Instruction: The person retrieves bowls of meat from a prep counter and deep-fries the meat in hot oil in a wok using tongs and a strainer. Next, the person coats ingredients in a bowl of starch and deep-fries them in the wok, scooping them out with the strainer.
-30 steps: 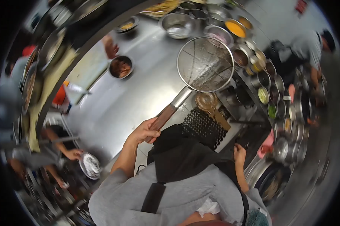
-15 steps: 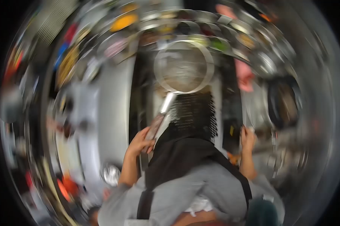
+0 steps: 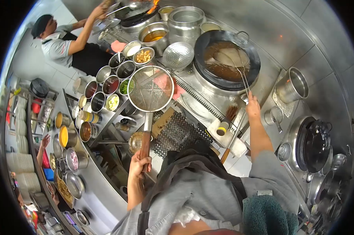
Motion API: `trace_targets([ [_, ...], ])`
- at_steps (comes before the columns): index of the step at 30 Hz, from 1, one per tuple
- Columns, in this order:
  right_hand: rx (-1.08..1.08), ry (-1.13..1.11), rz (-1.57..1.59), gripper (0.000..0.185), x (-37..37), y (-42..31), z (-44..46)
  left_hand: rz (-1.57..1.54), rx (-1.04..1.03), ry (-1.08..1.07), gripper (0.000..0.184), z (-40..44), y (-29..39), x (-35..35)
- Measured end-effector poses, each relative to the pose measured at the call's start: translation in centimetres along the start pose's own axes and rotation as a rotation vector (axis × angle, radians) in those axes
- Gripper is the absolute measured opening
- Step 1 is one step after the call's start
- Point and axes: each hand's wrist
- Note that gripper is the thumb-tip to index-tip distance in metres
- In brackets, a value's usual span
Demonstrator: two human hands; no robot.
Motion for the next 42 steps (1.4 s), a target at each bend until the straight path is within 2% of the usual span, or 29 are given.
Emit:
trace_targets([
  [2, -0.026, -0.135, 0.141, 0.064, 1.2, 0.2, 1.1, 0.013, 0.007, -0.015, 0.030, 1.6, 1.7, -1.5],
  [4, -0.037, -0.065, 0.181, 0.058, 1.4, 1.3, 2.4, -0.006, -0.012, -0.018, 0.024, 3.0, 3.6, -2.9],
  [6, 0.004, 0.077, 0.364, 0.045, 1.1, 2.4, 3.1, -0.001, -0.012, -0.059, 0.020, 4.9, 5.0, -3.5],
  [8, 0.003, 0.159, 0.381, 0.040, 1.3, 2.6, 3.0, 0.004, -0.048, -0.190, 0.018, 6.9, 6.9, -4.1],
  [10, -0.230, 0.046, 0.465, 0.043, 2.7, 1.0, 2.6, 0.047, -0.028, -0.165, 0.019, 8.6, 8.6, -5.1],
  [11, -0.365, -0.053, 0.686, 0.035, 6.3, -1.9, 2.1, 0.083, -0.004, -0.129, 0.019, 9.6, 9.3, -5.5],
  [12, -0.371, -0.046, 0.682, 0.035, 5.9, -2.3, 2.4, 0.120, 0.021, -0.092, 0.019, 10.6, 9.9, -5.6],
  [14, -0.536, -0.133, 1.056, 0.020, 3.9, -2.7, 2.8, 0.139, 0.028, -0.158, 0.020, 13.3, 9.8, -4.8],
  [15, -0.553, -0.118, 1.196, 0.008, 2.7, -3.0, 3.0, 0.154, 0.033, -0.162, 0.021, 14.3, 10.0, -4.7],
  [19, -0.607, -0.243, 1.381, 0.003, 1.3, -6.6, 3.5, 0.147, 0.029, -0.198, 0.022, 17.1, 11.9, -4.8],
  [22, -0.569, -0.222, 1.533, 0.004, 0.1, -9.1, 3.1, 0.137, 0.046, -0.221, 0.024, 18.8, 13.1, -4.7],
  [26, -0.602, -0.259, 1.561, 0.006, 1.2, -12.3, 2.0, 0.165, 0.060, -0.269, 0.028, 20.9, 14.7, -4.5],
  [29, -0.624, -0.258, 1.596, 0.019, 2.7, -14.4, 0.6, 0.152, 0.067, -0.305, 0.029, 21.8, 15.6, -3.9],
  [34, -0.648, -0.274, 1.631, 0.019, 3.3, -15.8, -1.4, 0.227, 0.105, -0.311, 0.032, 22.8, 16.8, -3.0],
  [36, -0.645, -0.330, 1.644, 0.045, 3.1, -15.9, -1.6, 0.223, 0.102, -0.325, 0.032, 23.2, 16.9, -2.6],
  [42, -0.635, -0.265, 1.672, 0.046, 2.6, -17.1, -0.2, 0.244, 0.091, -0.345, 0.034, 24.6, 17.7, -2.3],
])
Point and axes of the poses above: each hand's wrist, its own z-axis towards the middle knuckle, its own x-axis out of the back of the hand, y = z × x, and after that the axes turned 7 degrees about z, right-handed
